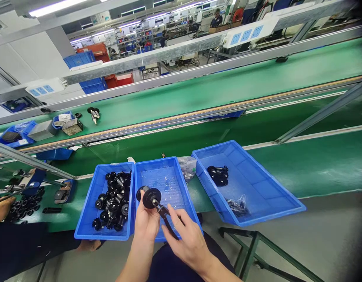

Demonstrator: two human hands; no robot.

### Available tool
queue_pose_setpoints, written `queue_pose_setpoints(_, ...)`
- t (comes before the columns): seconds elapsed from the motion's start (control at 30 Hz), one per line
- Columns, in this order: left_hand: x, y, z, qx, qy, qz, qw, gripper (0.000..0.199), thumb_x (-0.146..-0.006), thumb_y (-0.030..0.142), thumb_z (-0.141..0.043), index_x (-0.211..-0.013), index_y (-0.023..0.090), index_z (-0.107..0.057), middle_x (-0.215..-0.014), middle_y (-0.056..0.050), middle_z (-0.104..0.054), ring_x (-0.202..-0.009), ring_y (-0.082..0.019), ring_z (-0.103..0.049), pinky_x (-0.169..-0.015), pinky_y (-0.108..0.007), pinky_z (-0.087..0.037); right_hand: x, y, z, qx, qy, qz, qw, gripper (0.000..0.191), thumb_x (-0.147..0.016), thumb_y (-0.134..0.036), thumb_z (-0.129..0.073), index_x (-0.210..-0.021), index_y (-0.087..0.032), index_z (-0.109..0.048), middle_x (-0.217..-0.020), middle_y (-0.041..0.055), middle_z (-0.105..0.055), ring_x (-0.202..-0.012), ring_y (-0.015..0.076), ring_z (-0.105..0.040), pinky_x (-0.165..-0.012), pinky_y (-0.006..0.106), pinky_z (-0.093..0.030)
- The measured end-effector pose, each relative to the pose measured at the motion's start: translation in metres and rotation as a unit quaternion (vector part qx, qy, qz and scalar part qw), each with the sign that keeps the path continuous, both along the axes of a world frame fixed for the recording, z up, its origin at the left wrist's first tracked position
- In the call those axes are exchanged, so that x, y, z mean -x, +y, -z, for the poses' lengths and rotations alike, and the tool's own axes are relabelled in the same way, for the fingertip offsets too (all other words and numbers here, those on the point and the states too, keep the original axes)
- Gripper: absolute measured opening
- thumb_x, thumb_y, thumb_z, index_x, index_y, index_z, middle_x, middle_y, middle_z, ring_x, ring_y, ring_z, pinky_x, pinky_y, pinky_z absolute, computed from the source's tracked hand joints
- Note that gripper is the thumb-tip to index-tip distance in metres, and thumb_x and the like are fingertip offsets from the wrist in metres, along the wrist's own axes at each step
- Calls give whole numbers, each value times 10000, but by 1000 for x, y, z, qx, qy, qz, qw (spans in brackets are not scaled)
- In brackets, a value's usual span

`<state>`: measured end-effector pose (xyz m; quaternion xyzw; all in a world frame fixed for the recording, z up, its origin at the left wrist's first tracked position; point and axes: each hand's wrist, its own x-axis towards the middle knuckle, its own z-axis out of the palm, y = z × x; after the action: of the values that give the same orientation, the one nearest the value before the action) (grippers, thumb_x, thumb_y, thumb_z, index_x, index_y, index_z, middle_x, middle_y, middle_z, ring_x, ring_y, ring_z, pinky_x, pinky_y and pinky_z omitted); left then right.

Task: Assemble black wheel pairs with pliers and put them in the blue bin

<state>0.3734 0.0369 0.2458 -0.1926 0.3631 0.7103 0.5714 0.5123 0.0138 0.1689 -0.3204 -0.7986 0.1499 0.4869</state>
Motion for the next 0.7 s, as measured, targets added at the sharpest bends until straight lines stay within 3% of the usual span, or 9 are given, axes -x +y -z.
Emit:
queue_pose_setpoints(0.37,3,0,6,10,29,-25,999,382,-1091,226,-448,-840,117,-714,-724,-19,-770,-583,-87,-711,-597,-167,-597,4,-1,6,68,30,-26,997,673,-972,-123,-618,-1610,-131,-405,-1053,137,-635,-886,235,-676,-746,374,-647)
queue_pose_setpoints(0.57,2,0,1,-3,24,-31,999,416,-1095,201,-427,-817,121,-725,-722,-25,-769,-587,-83,-712,-603,-145,-591,5,-2,4,66,38,-39,996,664,-981,-82,-590,-1616,-121,-399,-988,116,-622,-824,215,-651,-709,348,-634)
queue_pose_setpoints(0.7,8,-3,10,-28,2,-15,1000,392,-1092,202,-439,-842,126,-731,-738,-20,-768,-610,-70,-711,-638,-126,-596,3,-1,-3,40,58,-49,996,693,-964,-63,-628,-1616,-106,-398,-979,124,-625,-844,213,-642,-691,331,-611)
